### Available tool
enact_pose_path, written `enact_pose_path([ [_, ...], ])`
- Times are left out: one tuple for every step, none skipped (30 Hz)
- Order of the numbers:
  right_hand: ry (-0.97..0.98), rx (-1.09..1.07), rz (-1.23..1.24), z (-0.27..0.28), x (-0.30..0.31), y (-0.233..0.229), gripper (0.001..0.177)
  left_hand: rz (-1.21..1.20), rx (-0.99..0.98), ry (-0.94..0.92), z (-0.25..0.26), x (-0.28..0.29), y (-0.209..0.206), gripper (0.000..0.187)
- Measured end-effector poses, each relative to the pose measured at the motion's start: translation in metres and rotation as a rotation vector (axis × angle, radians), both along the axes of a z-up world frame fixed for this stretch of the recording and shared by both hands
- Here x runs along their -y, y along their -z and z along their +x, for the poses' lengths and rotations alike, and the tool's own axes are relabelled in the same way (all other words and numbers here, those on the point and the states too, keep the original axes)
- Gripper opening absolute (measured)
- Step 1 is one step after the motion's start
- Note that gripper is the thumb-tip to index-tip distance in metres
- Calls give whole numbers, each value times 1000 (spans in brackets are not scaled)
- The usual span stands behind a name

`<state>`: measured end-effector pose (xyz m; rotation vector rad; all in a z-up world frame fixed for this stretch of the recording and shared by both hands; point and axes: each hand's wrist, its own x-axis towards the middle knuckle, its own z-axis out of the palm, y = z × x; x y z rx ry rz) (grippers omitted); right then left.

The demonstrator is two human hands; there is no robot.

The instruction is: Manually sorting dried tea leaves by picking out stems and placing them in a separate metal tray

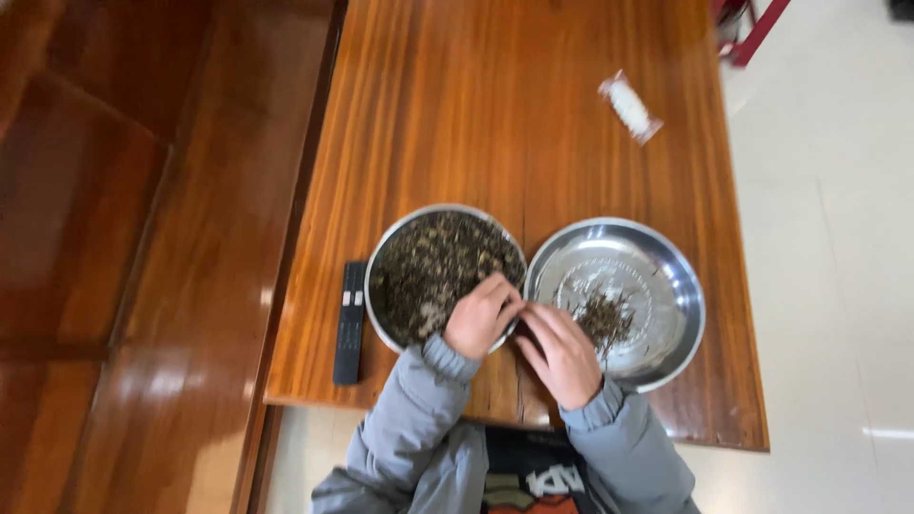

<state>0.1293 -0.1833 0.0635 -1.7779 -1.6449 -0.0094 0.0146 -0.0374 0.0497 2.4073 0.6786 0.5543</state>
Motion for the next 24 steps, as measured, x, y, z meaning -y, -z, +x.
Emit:
enact_pose_path([
  [7,14,24,2,1,-8,29,24,14,7,1,1,-10,15],
  [-4,34,2,2,4,-16,33,-4,70,41,1,4,-19,13],
  [-15,54,-19,1,7,-22,39,-32,126,77,0,7,-27,12],
  [-7,63,-7,4,9,-25,39,-20,134,85,3,5,-19,12],
  [1,62,-14,7,10,-28,37,100,79,-6,7,3,-11,14],
  [8,57,-27,8,13,-30,36,213,20,-100,8,3,-1,21],
  [15,61,-22,15,17,-19,36,219,25,-94,8,3,5,21],
  [53,65,-59,22,22,-8,39,288,-89,-171,7,3,12,29],
  [92,69,-97,29,26,3,41,356,-204,-248,5,3,19,36],
  [94,69,-96,35,31,6,41,357,-203,-246,5,4,26,36],
  [113,59,-89,40,35,10,41,362,-297,-242,5,4,33,41],
  [131,48,-83,45,40,14,41,365,-392,-239,3,5,41,47],
  [133,48,-84,49,43,13,41,365,-392,-237,5,4,42,47],
  [147,47,-95,52,46,13,41,349,-446,-225,6,4,43,52],
  [162,46,-105,55,50,12,41,334,-500,-213,7,5,44,58],
  [162,46,-108,56,52,10,41,332,-500,-212,7,5,45,58],
  [176,40,-108,56,55,7,40,339,-501,-213,7,5,45,59],
  [190,34,-107,58,56,4,39,347,-502,-215,7,5,45,60],
  [190,34,-108,58,58,2,39,346,-502,-215,7,5,44,60],
  [200,33,-95,58,58,0,36,324,-538,-201,7,5,44,62],
  [210,32,-81,58,58,-2,34,301,-574,-187,8,5,43,65],
  [211,31,-82,57,58,-3,34,302,-574,-186,7,5,44,65],
  [211,39,-80,57,58,-3,33,315,-528,-191,6,5,45,64],
  [211,48,-78,57,58,-4,33,329,-481,-195,6,5,46,64],
])
